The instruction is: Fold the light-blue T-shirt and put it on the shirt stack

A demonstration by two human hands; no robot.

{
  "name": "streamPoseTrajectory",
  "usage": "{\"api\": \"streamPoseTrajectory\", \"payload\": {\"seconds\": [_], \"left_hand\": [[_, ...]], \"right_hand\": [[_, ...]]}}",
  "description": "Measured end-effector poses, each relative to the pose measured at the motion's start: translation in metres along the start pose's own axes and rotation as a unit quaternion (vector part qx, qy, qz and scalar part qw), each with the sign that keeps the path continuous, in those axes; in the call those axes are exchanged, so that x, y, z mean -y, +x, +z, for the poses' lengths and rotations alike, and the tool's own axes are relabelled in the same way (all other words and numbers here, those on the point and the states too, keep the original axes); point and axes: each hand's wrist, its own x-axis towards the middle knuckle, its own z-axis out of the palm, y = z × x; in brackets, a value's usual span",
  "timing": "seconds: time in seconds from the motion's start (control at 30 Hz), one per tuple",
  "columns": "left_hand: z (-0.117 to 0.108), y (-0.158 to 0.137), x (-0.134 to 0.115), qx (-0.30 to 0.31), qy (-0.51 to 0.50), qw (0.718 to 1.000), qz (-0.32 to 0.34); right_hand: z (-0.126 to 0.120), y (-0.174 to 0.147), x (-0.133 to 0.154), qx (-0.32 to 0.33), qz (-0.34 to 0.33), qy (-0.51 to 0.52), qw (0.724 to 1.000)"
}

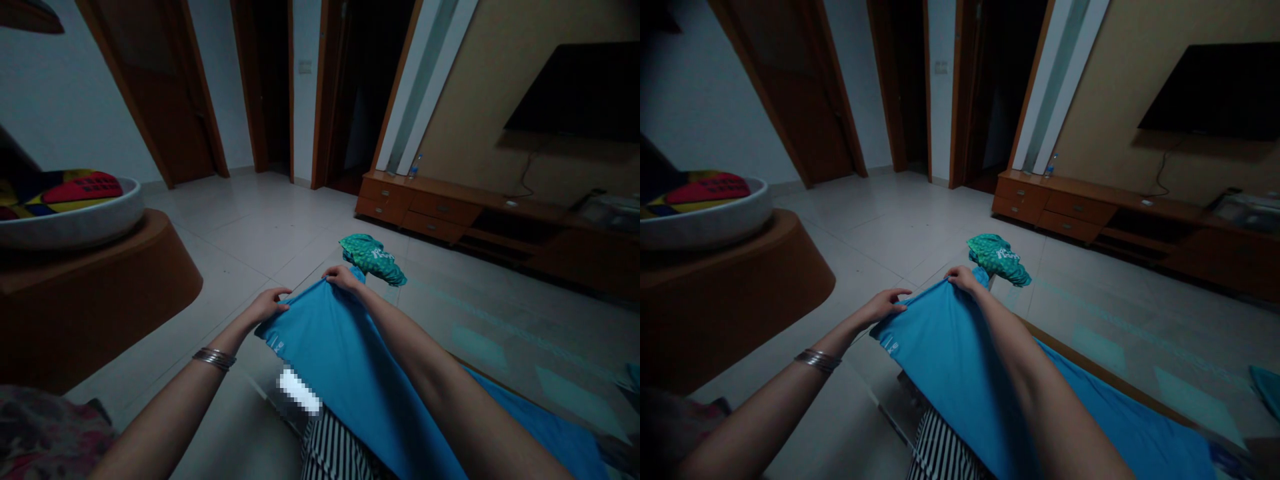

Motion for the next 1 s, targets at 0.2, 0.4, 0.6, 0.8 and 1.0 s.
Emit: {"api": "streamPoseTrajectory", "payload": {"seconds": [0.2,0.4,0.6,0.8,1.0], "left_hand": [[-0.006,-0.006,-0.002,0.033,0.001,0.999,-0.029],[0.001,-0.012,-0.005,-0.009,-0.004,1.0,0.002],[0.007,-0.013,-0.001,-0.007,0.072,0.996,-0.042],[0.011,-0.018,-0.004,-0.04,0.128,0.989,-0.062],[0.016,-0.022,-0.015,-0.045,0.145,0.986,-0.07]], "right_hand": [[-0.007,-0.006,-0.002,0.007,-0.008,0.03,0.999],[-0.007,0.0,0.003,0.005,-0.023,0.049,0.999],[-0.006,0.002,-0.002,-0.002,-0.028,0.058,0.998],[-0.01,0.0,-0.007,-0.005,-0.025,0.066,0.997],[-0.014,-0.004,-0.003,-0.004,-0.031,0.084,0.996]]}}
